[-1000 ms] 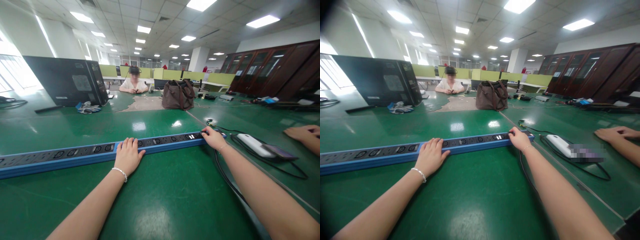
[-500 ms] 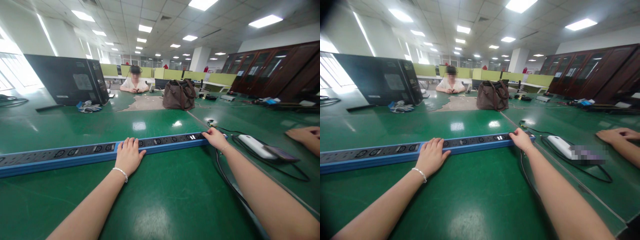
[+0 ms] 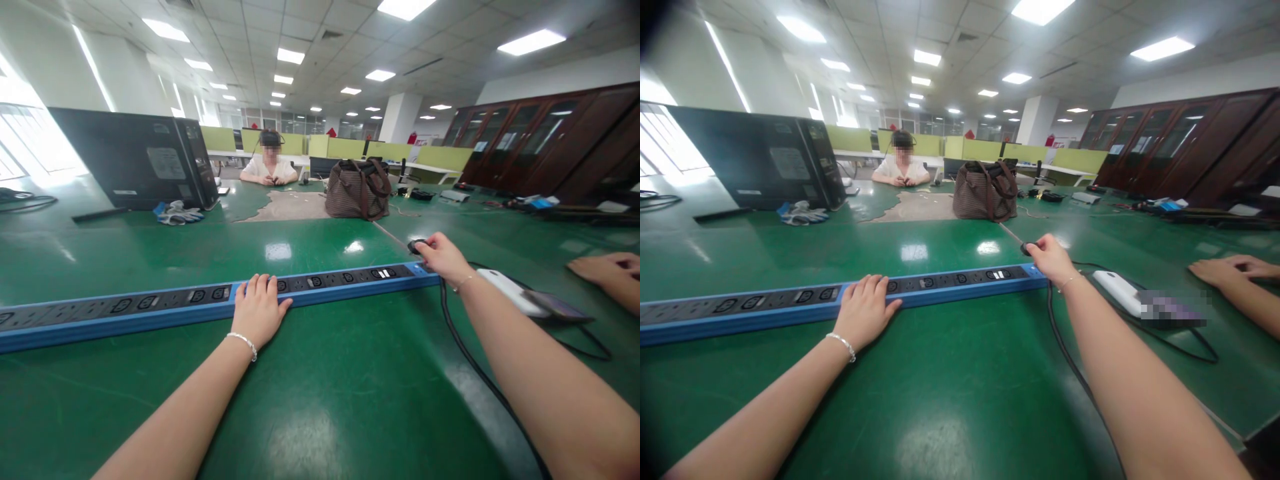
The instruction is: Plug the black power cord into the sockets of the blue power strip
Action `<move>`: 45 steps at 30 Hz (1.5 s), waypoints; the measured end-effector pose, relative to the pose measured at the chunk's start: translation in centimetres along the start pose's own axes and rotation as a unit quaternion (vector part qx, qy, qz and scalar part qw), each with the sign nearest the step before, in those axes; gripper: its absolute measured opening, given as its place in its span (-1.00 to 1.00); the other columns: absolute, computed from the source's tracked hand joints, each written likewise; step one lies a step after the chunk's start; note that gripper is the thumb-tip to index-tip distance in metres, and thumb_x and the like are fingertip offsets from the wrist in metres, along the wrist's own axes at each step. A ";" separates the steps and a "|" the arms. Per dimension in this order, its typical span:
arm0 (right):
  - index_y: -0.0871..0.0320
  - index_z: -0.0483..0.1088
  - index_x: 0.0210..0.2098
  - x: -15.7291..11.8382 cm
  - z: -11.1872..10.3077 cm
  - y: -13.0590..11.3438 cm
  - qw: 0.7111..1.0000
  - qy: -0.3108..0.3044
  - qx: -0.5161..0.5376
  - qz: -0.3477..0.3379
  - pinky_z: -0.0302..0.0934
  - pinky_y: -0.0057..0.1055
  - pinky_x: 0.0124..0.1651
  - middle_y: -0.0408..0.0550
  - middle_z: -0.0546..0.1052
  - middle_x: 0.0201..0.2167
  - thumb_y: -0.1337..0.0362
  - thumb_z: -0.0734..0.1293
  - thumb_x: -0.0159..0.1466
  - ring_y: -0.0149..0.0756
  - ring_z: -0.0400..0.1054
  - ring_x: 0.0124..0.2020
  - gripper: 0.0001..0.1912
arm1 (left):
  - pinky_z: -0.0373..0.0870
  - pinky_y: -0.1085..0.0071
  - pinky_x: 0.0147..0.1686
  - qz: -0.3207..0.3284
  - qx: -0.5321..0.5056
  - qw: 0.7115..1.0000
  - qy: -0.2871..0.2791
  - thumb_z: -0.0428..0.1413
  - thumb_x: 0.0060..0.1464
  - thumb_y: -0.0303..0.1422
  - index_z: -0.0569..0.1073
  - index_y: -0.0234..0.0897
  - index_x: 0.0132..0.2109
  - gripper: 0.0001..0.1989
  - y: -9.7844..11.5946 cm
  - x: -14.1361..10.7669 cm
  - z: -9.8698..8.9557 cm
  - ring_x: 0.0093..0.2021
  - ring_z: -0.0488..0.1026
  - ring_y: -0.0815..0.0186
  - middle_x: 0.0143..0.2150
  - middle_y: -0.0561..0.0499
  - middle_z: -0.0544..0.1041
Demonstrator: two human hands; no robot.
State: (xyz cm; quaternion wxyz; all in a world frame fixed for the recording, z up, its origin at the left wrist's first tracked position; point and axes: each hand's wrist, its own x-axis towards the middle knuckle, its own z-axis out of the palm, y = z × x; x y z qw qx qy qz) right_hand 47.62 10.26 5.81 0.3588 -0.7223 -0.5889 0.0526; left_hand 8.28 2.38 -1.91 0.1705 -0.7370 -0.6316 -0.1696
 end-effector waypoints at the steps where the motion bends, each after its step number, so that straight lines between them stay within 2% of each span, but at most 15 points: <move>1: 0.10 0.19 -0.35 -0.1 0.0 -0.3 1.000 -0.006 -0.006 0.008 0.10 -0.41 -0.50 -0.22 0.31 -0.67 0.03 0.20 0.15 -0.36 0.22 -0.61 -0.74 | 0.05 0.05 0.13 0.000 0.000 1.000 -0.001 -0.09 0.14 -0.10 0.29 -0.39 0.14 -0.45 0.0 0.0 0.0 0.19 0.19 0.00 0.15 -0.26 0.34; 4: 0.11 0.21 -0.37 -0.6 0.4 -1.1 0.999 -0.017 -0.009 0.039 0.09 -0.40 -0.47 -0.20 0.33 -0.64 0.05 0.21 0.13 -0.35 0.24 -0.58 -0.75 | 0.05 0.06 0.13 0.002 -0.004 1.000 0.001 -0.09 0.14 -0.10 0.29 -0.41 0.14 -0.45 0.0 0.0 0.0 0.19 0.19 0.00 0.15 -0.27 0.34; 8: 0.11 0.23 -0.40 -1.6 1.0 -1.9 0.999 -0.013 -0.021 0.032 0.07 -0.41 -0.44 -0.20 0.33 -0.61 0.05 0.22 0.12 -0.35 0.23 -0.55 -0.75 | 0.05 0.05 0.13 0.003 -0.012 1.000 0.002 -0.09 0.13 -0.11 0.29 -0.40 0.14 -0.45 0.0 0.0 0.0 0.19 0.19 0.00 0.15 -0.28 0.34; 11: 0.12 0.27 -0.32 -2.6 1.4 -2.7 1.000 -0.024 -0.010 0.003 0.05 -0.43 -0.45 -0.22 0.32 -0.61 0.06 0.22 0.12 -0.37 0.20 -0.56 -0.74 | 0.05 0.04 0.13 0.001 -0.015 1.000 0.000 -0.09 0.13 -0.11 0.30 -0.37 0.13 -0.46 0.0 0.0 -0.1 0.19 0.19 0.01 0.16 -0.28 0.34; 14: 0.10 0.30 -0.21 -3.8 2.2 -3.7 0.996 -0.081 0.010 -0.047 0.06 -0.44 -0.46 -0.26 0.30 -0.63 0.10 0.19 0.14 -0.38 0.18 -0.59 -0.72 | 0.05 0.04 0.13 0.002 -0.013 1.000 0.000 -0.10 0.13 -0.11 0.29 -0.37 0.13 -0.46 0.0 0.0 -0.1 0.19 0.19 0.01 0.15 -0.28 0.34; 21: 0.06 0.32 -0.26 -5.7 4.0 -6.0 0.984 -0.134 -0.042 -0.109 0.08 -0.46 -0.37 -0.19 0.40 -0.52 0.13 0.17 0.19 -0.34 0.26 -0.46 -0.80 | 0.05 0.06 0.13 0.005 -0.006 1.000 0.006 -0.11 0.14 -0.10 0.29 -0.37 0.14 -0.46 -0.1 0.0 0.1 0.19 0.19 0.00 0.15 -0.26 0.35; 29: 0.04 0.31 -0.28 -6.1 5.5 -7.1 0.984 -0.142 -0.070 -0.083 0.09 -0.43 -0.37 -0.14 0.41 -0.49 0.13 0.15 0.20 -0.28 0.30 -0.44 -0.81 | 0.05 0.07 0.13 0.002 -0.009 1.000 0.001 -0.10 0.14 -0.11 0.29 -0.39 0.13 -0.46 0.0 0.0 -0.1 0.19 0.19 0.01 0.16 -0.26 0.34; 38: 0.06 0.36 -0.23 -6.1 5.6 -7.7 0.981 -0.130 -0.120 -0.074 0.10 -0.43 -0.38 -0.11 0.46 -0.45 0.15 0.13 0.21 -0.29 0.32 -0.43 -0.75 | 0.05 0.09 0.13 0.003 -0.007 1.000 -0.003 -0.09 0.14 -0.10 0.29 -0.42 0.13 -0.45 0.1 0.1 -0.2 0.19 0.18 0.01 0.15 -0.26 0.34; 45: 0.07 0.36 -0.16 -6.8 5.9 -8.6 0.961 -0.155 -0.220 -0.064 0.13 -0.35 -0.32 0.02 0.52 -0.33 0.12 0.07 0.24 -0.15 0.39 -0.31 -0.67 | 0.06 0.09 0.12 0.007 0.001 1.000 0.001 -0.11 0.15 -0.09 0.28 -0.42 0.14 -0.44 0.0 0.0 0.0 0.19 0.18 0.01 0.15 -0.25 0.34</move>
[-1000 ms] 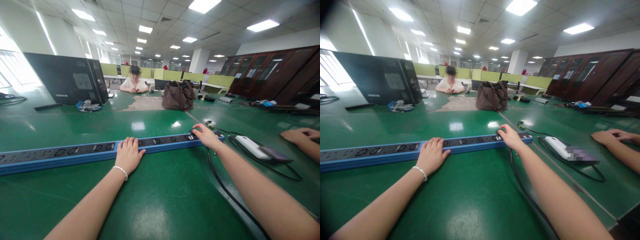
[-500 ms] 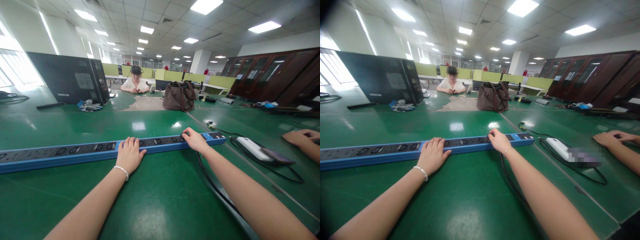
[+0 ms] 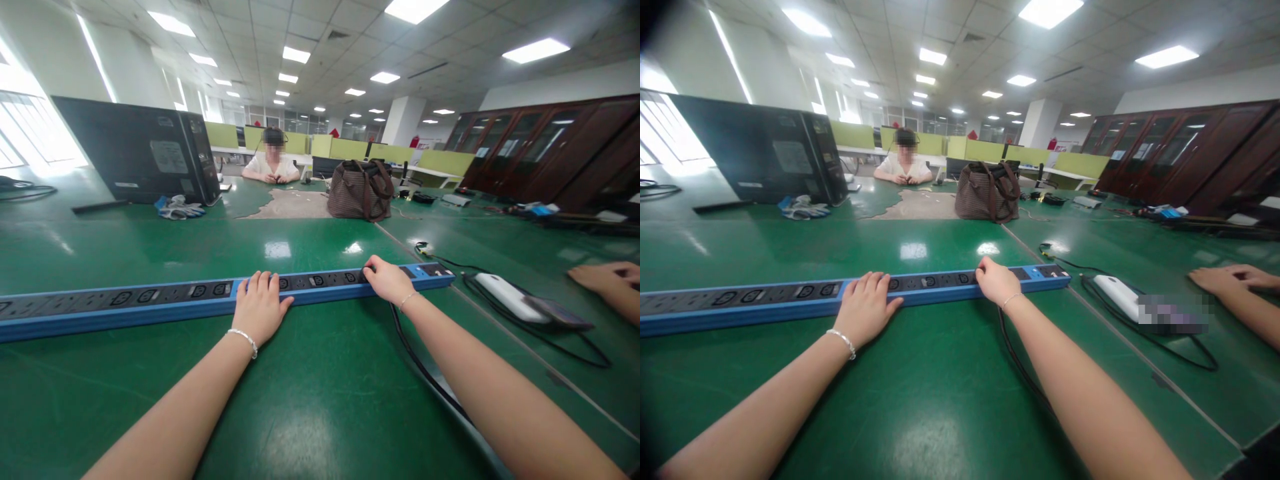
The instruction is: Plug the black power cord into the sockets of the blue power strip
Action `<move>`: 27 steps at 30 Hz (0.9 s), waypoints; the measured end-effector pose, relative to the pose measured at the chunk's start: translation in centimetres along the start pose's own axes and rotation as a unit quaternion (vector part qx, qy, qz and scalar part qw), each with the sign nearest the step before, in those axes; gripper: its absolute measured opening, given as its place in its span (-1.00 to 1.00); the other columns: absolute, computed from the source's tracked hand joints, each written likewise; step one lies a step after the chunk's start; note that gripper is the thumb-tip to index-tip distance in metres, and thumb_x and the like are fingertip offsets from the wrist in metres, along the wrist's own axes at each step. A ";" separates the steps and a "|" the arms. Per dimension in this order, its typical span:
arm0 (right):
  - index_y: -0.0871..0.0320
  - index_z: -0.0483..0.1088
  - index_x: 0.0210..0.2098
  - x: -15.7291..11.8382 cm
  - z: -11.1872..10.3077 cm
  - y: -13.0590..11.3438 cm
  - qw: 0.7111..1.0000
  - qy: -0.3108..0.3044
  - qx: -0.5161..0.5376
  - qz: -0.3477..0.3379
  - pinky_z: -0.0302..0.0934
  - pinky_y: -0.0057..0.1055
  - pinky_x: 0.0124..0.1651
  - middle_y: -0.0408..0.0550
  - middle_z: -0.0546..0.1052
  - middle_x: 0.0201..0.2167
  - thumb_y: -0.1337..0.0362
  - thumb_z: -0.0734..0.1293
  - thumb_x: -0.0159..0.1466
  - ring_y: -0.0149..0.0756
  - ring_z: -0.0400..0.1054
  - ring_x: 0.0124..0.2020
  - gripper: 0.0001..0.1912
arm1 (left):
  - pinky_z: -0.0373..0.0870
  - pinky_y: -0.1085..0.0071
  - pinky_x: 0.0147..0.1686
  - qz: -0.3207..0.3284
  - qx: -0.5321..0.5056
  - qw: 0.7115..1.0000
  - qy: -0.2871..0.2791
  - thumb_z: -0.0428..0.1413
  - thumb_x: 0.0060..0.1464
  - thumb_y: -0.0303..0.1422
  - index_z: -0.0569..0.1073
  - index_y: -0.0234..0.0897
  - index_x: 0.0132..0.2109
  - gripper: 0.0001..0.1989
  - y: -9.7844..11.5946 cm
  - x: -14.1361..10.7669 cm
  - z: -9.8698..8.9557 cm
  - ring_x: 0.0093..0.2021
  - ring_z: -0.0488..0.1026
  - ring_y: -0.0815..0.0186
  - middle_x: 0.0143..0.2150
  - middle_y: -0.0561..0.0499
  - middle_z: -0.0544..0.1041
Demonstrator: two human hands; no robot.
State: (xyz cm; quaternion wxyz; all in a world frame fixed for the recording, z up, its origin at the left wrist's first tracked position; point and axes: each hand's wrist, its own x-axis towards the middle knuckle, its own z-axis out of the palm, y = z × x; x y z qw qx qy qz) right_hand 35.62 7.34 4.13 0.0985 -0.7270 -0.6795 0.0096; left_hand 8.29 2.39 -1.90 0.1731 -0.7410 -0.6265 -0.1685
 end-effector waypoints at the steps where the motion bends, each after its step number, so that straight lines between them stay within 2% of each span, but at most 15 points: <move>1: 0.06 0.36 -0.15 -0.1 0.1 -0.2 1.000 0.000 -0.014 0.004 0.14 -0.33 -0.31 0.03 0.52 -0.33 0.12 0.07 0.25 -0.13 0.39 -0.31 -0.66 | 0.06 0.08 0.12 0.000 0.000 1.000 0.002 -0.11 0.15 -0.09 0.28 -0.42 0.14 -0.44 0.0 0.0 0.1 0.19 0.18 0.01 0.15 -0.25 0.34; 12: 0.05 0.33 -0.09 -1.0 0.7 -0.6 0.999 0.024 -0.017 0.018 0.14 -0.31 -0.29 0.03 0.53 -0.30 0.13 0.05 0.27 -0.11 0.41 -0.28 -0.65 | 0.05 0.09 0.13 -0.001 0.006 1.000 0.001 -0.12 0.15 -0.09 0.28 -0.42 0.14 -0.44 0.0 -0.1 0.1 0.19 0.18 0.01 0.15 -0.24 0.34; 27: 0.03 0.33 -0.09 -1.0 0.8 -0.6 0.999 0.024 -0.011 0.020 0.13 -0.32 -0.30 0.02 0.53 -0.32 0.12 0.04 0.26 -0.12 0.41 -0.30 -0.65 | 0.06 0.07 0.12 -0.003 -0.006 1.000 0.009 -0.09 0.13 -0.09 0.29 -0.41 0.13 -0.44 0.0 -0.1 0.1 0.18 0.19 0.00 0.14 -0.26 0.35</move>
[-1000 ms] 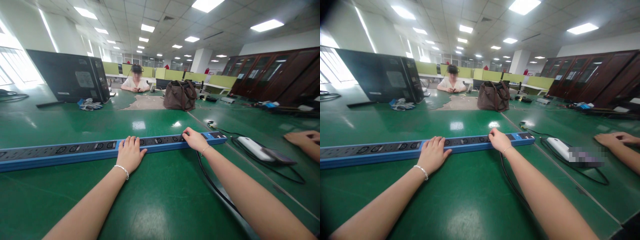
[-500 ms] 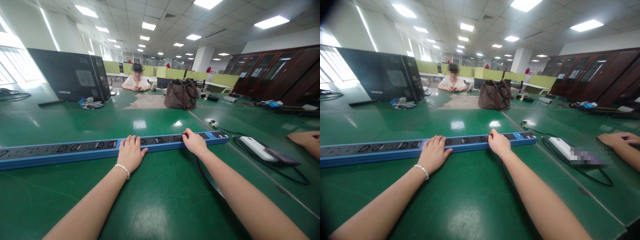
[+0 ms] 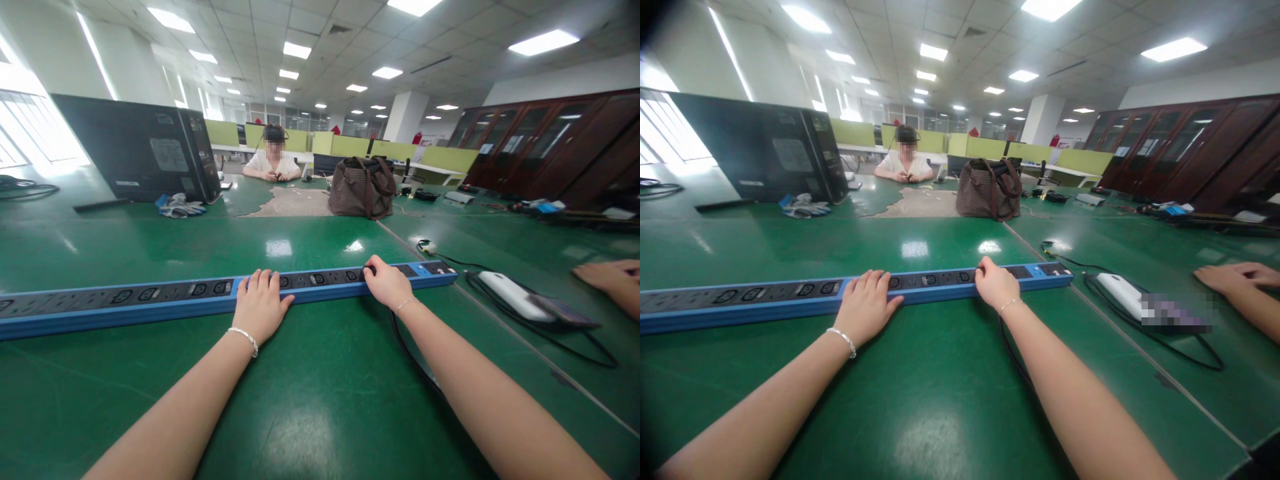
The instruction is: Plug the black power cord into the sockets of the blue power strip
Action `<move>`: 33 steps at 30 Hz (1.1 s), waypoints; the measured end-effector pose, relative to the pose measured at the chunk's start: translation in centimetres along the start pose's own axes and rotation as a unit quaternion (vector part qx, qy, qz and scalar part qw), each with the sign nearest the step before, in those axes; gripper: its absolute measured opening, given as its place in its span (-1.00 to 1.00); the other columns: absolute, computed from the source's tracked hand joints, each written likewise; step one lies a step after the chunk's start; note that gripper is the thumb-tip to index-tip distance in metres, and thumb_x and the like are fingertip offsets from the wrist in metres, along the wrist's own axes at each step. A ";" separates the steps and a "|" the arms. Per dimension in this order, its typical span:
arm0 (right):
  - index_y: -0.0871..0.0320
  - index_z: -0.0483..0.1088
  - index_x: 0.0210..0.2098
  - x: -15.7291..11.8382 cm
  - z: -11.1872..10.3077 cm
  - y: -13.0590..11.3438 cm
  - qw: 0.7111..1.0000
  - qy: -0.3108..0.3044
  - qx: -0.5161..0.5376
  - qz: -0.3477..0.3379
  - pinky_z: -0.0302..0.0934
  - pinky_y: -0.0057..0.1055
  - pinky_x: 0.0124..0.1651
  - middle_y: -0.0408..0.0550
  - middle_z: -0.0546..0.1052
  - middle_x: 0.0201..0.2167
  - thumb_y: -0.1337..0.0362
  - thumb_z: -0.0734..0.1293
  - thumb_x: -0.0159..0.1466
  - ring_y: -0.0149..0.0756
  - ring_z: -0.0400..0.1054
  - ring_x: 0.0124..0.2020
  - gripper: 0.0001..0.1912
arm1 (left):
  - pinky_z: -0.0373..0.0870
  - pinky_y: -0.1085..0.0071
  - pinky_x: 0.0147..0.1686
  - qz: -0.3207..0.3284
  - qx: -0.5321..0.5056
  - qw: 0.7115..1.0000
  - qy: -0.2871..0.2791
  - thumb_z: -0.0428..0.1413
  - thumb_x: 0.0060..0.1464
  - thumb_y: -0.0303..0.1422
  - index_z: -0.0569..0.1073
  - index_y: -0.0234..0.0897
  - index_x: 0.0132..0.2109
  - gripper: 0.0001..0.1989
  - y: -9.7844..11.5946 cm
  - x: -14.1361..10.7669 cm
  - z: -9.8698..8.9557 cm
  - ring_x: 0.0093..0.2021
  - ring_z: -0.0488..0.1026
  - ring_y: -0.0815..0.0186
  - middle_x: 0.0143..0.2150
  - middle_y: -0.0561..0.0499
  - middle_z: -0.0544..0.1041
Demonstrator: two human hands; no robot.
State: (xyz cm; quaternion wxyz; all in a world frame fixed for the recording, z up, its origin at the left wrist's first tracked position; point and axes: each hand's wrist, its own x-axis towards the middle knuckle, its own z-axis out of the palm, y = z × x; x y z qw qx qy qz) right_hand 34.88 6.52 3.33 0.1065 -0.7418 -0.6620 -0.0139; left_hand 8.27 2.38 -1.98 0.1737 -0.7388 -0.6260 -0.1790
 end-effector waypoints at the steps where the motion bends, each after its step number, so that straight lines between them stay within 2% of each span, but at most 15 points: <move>1: 0.03 0.33 -0.09 0.0 0.0 0.0 1.000 0.000 0.001 0.000 0.13 -0.32 -0.30 0.02 0.53 -0.31 0.12 0.04 0.26 -0.12 0.41 -0.29 -0.65 | 0.06 0.07 0.12 0.000 0.000 1.000 0.001 -0.10 0.13 -0.09 0.29 -0.41 0.13 -0.44 0.0 0.0 0.0 0.18 0.19 0.00 0.14 -0.26 0.35; 21: 0.04 0.36 -0.09 -0.3 0.0 0.0 0.999 0.013 0.049 0.011 0.14 -0.37 -0.27 -0.01 0.53 -0.29 0.12 0.10 0.26 -0.17 0.40 -0.25 -0.66 | 0.04 0.08 0.13 -0.001 0.002 1.000 -0.006 -0.11 0.15 -0.11 0.29 -0.36 0.14 -0.47 0.0 0.0 0.0 0.19 0.18 0.02 0.16 -0.25 0.34; 33: 0.06 0.36 -0.11 -0.1 0.3 0.1 0.997 0.031 0.067 0.010 0.14 -0.38 -0.26 -0.02 0.53 -0.31 0.13 0.11 0.24 -0.18 0.40 -0.27 -0.68 | 0.07 0.08 0.11 -0.001 0.002 1.000 -0.013 -0.09 0.14 -0.11 0.29 -0.40 0.13 -0.46 0.1 0.1 -0.4 0.18 0.19 0.01 0.14 -0.26 0.35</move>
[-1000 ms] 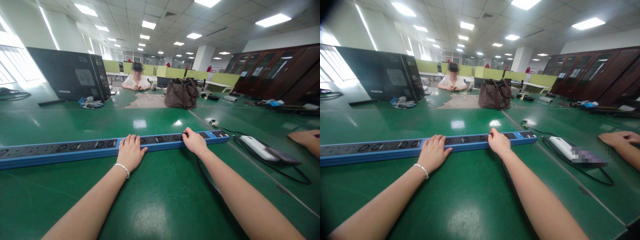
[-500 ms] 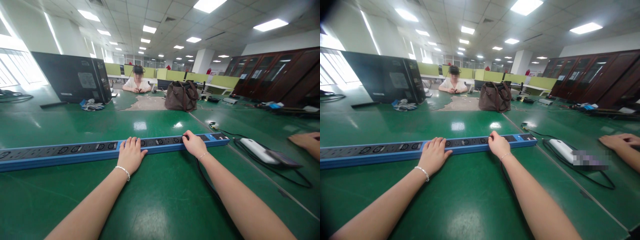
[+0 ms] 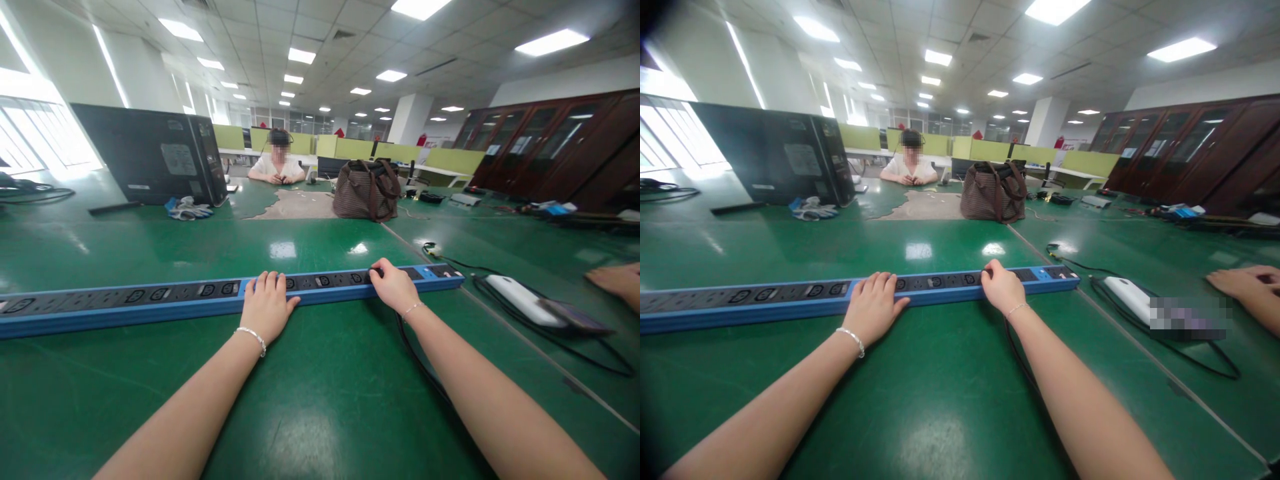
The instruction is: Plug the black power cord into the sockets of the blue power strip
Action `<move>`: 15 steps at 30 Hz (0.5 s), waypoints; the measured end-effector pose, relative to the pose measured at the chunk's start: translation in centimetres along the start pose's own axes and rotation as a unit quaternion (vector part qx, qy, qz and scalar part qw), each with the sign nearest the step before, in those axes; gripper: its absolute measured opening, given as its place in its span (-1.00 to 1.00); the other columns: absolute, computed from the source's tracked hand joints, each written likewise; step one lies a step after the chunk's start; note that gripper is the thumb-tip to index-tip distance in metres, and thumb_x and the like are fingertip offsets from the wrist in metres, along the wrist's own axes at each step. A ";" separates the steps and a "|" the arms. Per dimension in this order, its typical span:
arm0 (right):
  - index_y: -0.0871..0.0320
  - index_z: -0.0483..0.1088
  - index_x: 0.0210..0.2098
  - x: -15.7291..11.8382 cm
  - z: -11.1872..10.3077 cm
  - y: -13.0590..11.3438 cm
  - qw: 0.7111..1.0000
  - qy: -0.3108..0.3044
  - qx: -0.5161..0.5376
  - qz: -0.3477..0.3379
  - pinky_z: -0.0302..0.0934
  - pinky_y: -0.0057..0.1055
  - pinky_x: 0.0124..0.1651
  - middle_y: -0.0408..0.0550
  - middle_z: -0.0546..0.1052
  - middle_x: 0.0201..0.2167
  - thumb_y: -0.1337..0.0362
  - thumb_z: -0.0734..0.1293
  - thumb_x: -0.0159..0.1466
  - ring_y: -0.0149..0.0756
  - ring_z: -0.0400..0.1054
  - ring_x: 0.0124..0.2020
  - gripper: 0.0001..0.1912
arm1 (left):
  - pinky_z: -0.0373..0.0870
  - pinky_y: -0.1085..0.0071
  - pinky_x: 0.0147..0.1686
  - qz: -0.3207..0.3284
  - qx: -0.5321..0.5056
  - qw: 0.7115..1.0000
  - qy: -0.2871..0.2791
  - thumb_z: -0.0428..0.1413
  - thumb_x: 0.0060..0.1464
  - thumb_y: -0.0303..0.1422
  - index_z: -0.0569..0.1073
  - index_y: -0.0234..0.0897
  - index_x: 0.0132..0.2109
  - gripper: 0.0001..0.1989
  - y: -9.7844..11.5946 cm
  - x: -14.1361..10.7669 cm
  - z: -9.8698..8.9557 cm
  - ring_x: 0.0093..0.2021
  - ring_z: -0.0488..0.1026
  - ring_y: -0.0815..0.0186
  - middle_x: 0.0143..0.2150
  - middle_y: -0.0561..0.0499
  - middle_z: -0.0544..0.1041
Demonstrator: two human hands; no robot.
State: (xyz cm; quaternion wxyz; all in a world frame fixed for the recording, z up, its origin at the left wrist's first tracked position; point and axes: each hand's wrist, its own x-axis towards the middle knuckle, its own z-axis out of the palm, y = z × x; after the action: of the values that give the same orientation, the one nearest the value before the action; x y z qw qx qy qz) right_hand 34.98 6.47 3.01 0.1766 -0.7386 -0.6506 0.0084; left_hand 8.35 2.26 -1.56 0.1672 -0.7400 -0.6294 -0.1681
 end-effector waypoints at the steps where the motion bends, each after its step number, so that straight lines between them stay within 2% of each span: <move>1: 0.06 0.36 -0.12 0.0 -0.3 0.0 1.000 0.007 0.003 0.000 0.14 -0.38 -0.26 -0.02 0.53 -0.32 0.13 0.12 0.24 -0.18 0.40 -0.28 -0.68 | 0.07 0.08 0.11 0.000 0.001 1.000 0.000 -0.09 0.14 -0.11 0.29 -0.41 0.13 -0.46 0.0 0.0 0.0 0.17 0.19 0.01 0.14 -0.26 0.34; 6: 0.05 0.38 -0.15 0.1 -3.2 0.2 0.995 0.087 0.043 -0.010 0.13 -0.40 -0.29 -0.06 0.52 -0.35 0.10 0.14 0.21 -0.20 0.37 -0.32 -0.69 | 0.07 0.09 0.11 0.002 0.005 1.000 -0.001 -0.10 0.14 -0.10 0.29 -0.38 0.13 -0.47 -0.1 0.0 0.2 0.17 0.19 0.01 0.14 -0.25 0.34; 9: 0.06 0.40 -0.19 0.3 -4.9 0.3 0.991 0.111 0.068 -0.016 0.12 -0.42 -0.32 -0.08 0.50 -0.41 0.11 0.17 0.19 -0.24 0.35 -0.36 -0.71 | 0.07 0.08 0.11 0.002 0.003 1.000 0.001 -0.10 0.14 -0.10 0.29 -0.38 0.13 -0.46 -0.1 0.0 0.3 0.18 0.19 0.01 0.14 -0.26 0.34; 12: 0.08 0.40 -0.23 0.3 -5.2 0.1 0.989 0.113 0.097 -0.023 0.10 -0.43 -0.34 -0.12 0.48 -0.47 0.12 0.19 0.17 -0.29 0.32 -0.41 -0.73 | 0.05 0.07 0.12 0.000 -0.003 1.000 0.001 -0.11 0.14 -0.10 0.29 -0.36 0.13 -0.47 -0.1 0.0 0.4 0.18 0.18 0.01 0.15 -0.27 0.34; 15: 0.08 0.39 -0.27 -0.3 -4.3 -0.9 0.985 0.094 0.138 -0.035 0.10 -0.44 -0.35 -0.15 0.46 -0.50 0.14 0.20 0.16 -0.32 0.30 -0.45 -0.76 | 0.05 0.08 0.12 0.001 -0.004 1.000 0.000 -0.11 0.14 -0.09 0.29 -0.36 0.13 -0.47 -0.2 0.0 0.4 0.18 0.19 0.02 0.15 -0.26 0.34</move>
State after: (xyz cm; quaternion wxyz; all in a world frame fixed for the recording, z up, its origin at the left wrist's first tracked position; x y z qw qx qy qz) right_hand 35.14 5.15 7.20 0.3375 -0.6817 -0.6488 0.0220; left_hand 8.20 2.46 -1.86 0.1649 -0.7411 -0.6282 -0.1705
